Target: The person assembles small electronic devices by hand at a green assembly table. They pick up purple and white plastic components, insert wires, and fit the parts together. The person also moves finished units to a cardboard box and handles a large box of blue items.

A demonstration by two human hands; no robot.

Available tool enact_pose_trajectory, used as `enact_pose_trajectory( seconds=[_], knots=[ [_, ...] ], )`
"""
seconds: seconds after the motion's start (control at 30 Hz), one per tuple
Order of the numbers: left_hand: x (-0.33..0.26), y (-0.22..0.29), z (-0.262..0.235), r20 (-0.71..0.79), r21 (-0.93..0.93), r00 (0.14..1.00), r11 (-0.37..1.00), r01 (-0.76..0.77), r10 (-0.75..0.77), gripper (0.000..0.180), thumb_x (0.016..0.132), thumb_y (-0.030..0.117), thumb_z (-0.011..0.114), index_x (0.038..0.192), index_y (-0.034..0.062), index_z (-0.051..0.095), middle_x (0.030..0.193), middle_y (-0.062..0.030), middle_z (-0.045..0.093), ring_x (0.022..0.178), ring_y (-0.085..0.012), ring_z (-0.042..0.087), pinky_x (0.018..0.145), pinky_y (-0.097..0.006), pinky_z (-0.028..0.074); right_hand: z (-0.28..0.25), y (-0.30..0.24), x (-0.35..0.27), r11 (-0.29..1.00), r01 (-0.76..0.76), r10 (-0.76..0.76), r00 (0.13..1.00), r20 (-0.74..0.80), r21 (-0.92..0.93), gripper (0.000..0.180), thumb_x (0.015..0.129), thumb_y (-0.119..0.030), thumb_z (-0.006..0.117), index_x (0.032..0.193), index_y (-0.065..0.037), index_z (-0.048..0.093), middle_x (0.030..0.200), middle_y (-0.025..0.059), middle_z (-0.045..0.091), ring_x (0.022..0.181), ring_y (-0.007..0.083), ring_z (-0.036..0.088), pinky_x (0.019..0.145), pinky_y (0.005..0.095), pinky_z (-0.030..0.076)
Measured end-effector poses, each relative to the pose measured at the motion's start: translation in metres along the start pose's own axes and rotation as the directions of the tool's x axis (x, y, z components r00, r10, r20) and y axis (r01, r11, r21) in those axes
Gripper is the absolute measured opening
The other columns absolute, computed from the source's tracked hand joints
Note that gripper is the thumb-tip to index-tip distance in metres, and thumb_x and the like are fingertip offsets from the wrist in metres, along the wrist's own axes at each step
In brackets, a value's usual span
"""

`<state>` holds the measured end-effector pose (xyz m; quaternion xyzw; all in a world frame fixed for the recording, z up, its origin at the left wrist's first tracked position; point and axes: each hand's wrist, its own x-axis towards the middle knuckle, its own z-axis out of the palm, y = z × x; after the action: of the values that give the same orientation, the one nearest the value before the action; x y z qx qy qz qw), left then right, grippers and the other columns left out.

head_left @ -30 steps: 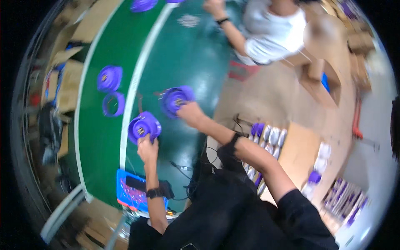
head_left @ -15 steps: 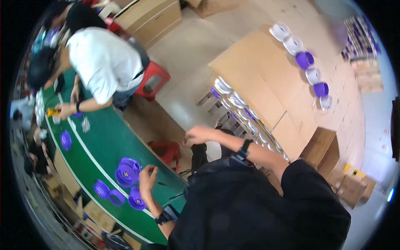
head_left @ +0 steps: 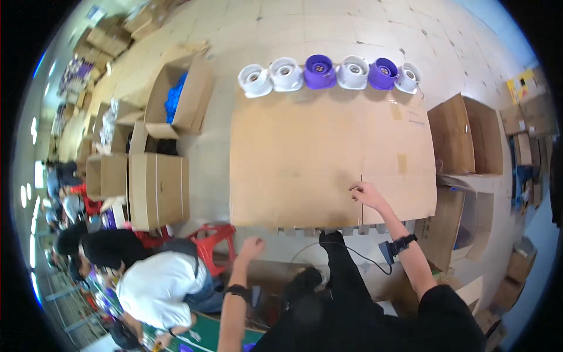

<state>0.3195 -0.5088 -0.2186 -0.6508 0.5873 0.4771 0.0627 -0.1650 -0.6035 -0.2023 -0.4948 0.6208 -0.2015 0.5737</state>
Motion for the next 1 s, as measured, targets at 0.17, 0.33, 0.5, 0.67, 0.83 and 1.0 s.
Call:
enact_pose_trajectory(
  seconds=[0.17, 0.33, 0.5, 0.67, 0.83, 1.0],
  knots=[
    [0.158, 0.181, -0.179, -0.234, 0.090, 0.960, 0.986, -0.140, 0.157, 0.019, 0.083, 0.020, 0.056, 0.091, 0.0037, 0.062, 0.077, -0.0094, 0.066, 0.072, -0.0191, 0.064, 0.068, -0.033, 0.050, -0.058, -0.015, 0.047, 0.935, 0.127, -0.221, 0.939, -0.263, -0.330, 0.023, 0.084, -0.016, 0.055, 0.095, 0.003, 0.062, 0.074, 0.0161, 0.064, 0.069, 0.0291, 0.062, 0.065, 0.0371, 0.049],
    [0.338, 0.210, -0.278, -0.491, 0.555, 0.697, 0.804, -0.213, 0.523, 0.041, 0.078, 0.024, 0.062, 0.116, 0.0088, 0.054, 0.101, -0.0157, 0.064, 0.094, -0.0339, 0.061, 0.081, -0.043, 0.049, -0.081, -0.109, 0.181, 0.638, 0.376, -0.638, 0.747, -0.188, -0.671, 0.027, 0.076, -0.011, 0.059, 0.103, -0.007, 0.057, 0.094, 0.0156, 0.056, 0.091, 0.0348, 0.054, 0.077, 0.0445, 0.045],
    [0.437, 0.277, -0.292, -0.371, 0.581, 0.683, 0.731, -0.358, 0.629, 0.077, 0.071, 0.030, 0.068, 0.137, 0.0139, 0.032, 0.111, -0.0220, 0.060, 0.101, -0.0401, 0.057, 0.089, -0.045, 0.046, -0.097, -0.162, 0.318, 0.377, 0.202, -0.800, 0.563, -0.207, -0.904, 0.049, 0.074, -0.018, 0.061, 0.121, -0.013, 0.047, 0.101, 0.0182, 0.057, 0.097, 0.0377, 0.055, 0.081, 0.0469, 0.047],
    [0.448, 0.297, -0.262, -0.226, 0.442, 0.756, 0.756, -0.482, 0.614, 0.083, 0.070, 0.029, 0.068, 0.141, 0.0204, 0.026, 0.109, -0.0237, 0.060, 0.096, -0.0399, 0.059, 0.085, -0.044, 0.047, -0.088, -0.181, 0.366, 0.486, 0.095, -0.489, 0.853, -0.181, -0.869, 0.048, 0.078, -0.029, 0.060, 0.122, -0.016, 0.046, 0.096, 0.0192, 0.059, 0.094, 0.0373, 0.058, 0.080, 0.0454, 0.049],
    [0.440, 0.300, -0.243, -0.224, 0.486, 0.782, 0.762, -0.428, 0.582, 0.078, 0.072, 0.021, 0.063, 0.141, 0.0240, 0.027, 0.094, -0.0243, 0.063, 0.085, -0.0391, 0.062, 0.077, -0.046, 0.048, -0.098, -0.163, 0.370, 0.413, 0.248, -0.807, 0.546, -0.226, -0.876, 0.039, 0.080, -0.031, 0.059, 0.114, -0.014, 0.050, 0.100, 0.0153, 0.060, 0.094, 0.0337, 0.058, 0.080, 0.0432, 0.048],
    [0.442, 0.296, -0.236, -0.436, 0.536, 0.723, 0.800, -0.268, 0.535, 0.072, 0.074, 0.019, 0.058, 0.140, 0.0201, 0.028, 0.084, -0.0226, 0.064, 0.078, -0.0396, 0.063, 0.071, -0.047, 0.049, -0.159, -0.144, 0.328, 0.612, 0.044, -0.669, 0.562, -0.486, -0.790, 0.034, 0.084, -0.037, 0.053, 0.092, -0.007, 0.065, 0.087, 0.0147, 0.065, 0.086, 0.0320, 0.062, 0.075, 0.0417, 0.049]
  ],
)
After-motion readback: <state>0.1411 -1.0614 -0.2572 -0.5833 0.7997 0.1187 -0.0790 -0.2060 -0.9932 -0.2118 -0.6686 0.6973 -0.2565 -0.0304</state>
